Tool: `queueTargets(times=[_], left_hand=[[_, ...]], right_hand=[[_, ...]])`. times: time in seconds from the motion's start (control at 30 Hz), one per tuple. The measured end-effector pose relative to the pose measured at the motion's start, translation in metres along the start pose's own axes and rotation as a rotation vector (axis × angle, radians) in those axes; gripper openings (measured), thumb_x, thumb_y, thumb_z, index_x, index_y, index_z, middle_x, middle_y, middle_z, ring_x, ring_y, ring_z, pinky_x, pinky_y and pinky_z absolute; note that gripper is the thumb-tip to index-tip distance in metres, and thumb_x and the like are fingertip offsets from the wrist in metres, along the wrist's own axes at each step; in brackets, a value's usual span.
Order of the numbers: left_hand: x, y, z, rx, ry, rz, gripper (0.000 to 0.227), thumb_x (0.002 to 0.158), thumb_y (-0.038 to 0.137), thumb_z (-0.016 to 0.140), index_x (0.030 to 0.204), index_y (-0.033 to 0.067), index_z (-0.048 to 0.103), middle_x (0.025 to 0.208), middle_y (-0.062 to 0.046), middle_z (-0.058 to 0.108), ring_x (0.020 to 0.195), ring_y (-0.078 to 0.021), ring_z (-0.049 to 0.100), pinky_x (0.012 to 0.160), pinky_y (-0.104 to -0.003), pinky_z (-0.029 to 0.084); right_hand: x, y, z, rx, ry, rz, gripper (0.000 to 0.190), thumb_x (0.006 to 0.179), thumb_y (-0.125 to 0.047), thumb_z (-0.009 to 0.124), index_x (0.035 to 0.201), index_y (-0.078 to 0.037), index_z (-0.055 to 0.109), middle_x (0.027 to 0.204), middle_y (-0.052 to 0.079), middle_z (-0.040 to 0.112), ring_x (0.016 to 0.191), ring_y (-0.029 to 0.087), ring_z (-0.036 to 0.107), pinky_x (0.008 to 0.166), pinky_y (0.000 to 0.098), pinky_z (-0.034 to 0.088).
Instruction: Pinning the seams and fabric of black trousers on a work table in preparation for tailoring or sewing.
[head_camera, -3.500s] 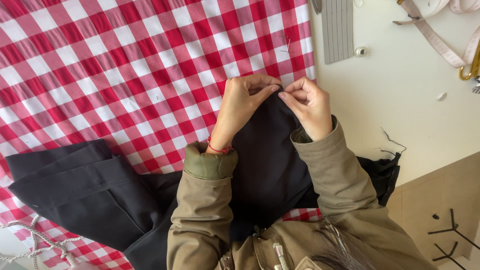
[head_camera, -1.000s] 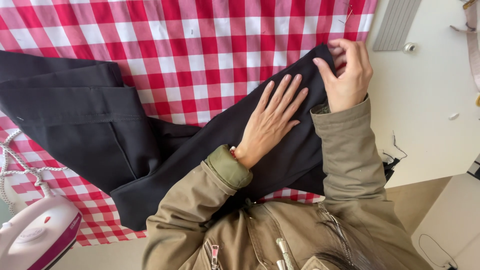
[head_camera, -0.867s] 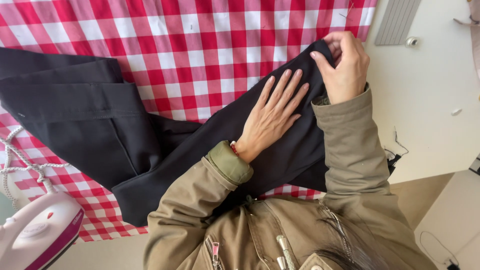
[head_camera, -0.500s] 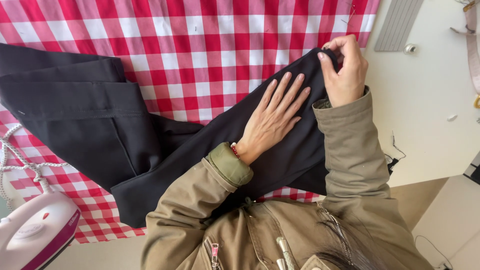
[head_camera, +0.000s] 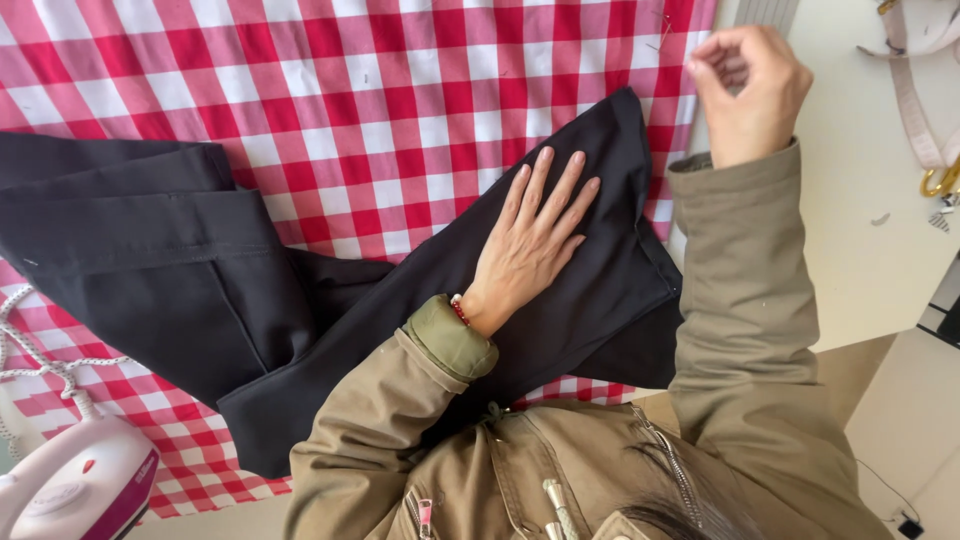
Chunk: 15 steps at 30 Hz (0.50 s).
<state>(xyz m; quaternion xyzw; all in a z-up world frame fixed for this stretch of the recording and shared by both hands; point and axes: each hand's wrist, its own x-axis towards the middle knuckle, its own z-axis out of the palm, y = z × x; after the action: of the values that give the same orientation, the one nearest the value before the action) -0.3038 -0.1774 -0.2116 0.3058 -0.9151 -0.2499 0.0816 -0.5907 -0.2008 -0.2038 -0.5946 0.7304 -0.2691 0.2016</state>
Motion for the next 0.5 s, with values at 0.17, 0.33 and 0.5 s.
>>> queueTargets(times=[0.17, 0.33, 0.5], left_hand=[[0.0, 0.001, 0.003, 0.013, 0.007, -0.009, 0.069, 0.107, 0.043, 0.056, 0.165, 0.0144, 0.032, 0.172, -0.014, 0.022, 0.159, -0.0411, 0.021, 0.131, -0.051, 0.019], [-0.001, 0.002, -0.01, -0.078, 0.006, -0.017, 0.068, 0.103, 0.035, 0.063, 0.162, 0.0108, 0.038, 0.17, -0.015, 0.024, 0.158, -0.0414, 0.022, 0.13, -0.052, 0.021], [-0.031, 0.008, -0.05, -0.334, 0.053, -0.066, 0.058, 0.098, 0.015, 0.07, 0.15, -0.0001, 0.05, 0.166, -0.02, 0.035, 0.158, -0.0366, 0.029, 0.131, -0.048, 0.026]], right_hand=[[0.018, -0.005, 0.009, -0.01, 0.057, -0.087, 0.016, 0.098, 0.015, 0.08, 0.101, 0.005, 0.068, 0.108, 0.01, 0.069, 0.093, 0.017, 0.076, 0.08, 0.0262, 0.062], [0.014, -0.011, 0.02, -0.044, -0.001, -0.063, 0.018, 0.095, 0.013, 0.081, 0.098, 0.004, 0.066, 0.106, 0.01, 0.065, 0.087, 0.018, 0.071, 0.074, 0.0284, 0.059], [0.009, 0.002, 0.022, -0.114, -0.029, -0.155, 0.019, 0.097, 0.016, 0.073, 0.098, 0.004, 0.058, 0.106, 0.015, 0.061, 0.09, 0.025, 0.067, 0.082, 0.037, 0.055]])
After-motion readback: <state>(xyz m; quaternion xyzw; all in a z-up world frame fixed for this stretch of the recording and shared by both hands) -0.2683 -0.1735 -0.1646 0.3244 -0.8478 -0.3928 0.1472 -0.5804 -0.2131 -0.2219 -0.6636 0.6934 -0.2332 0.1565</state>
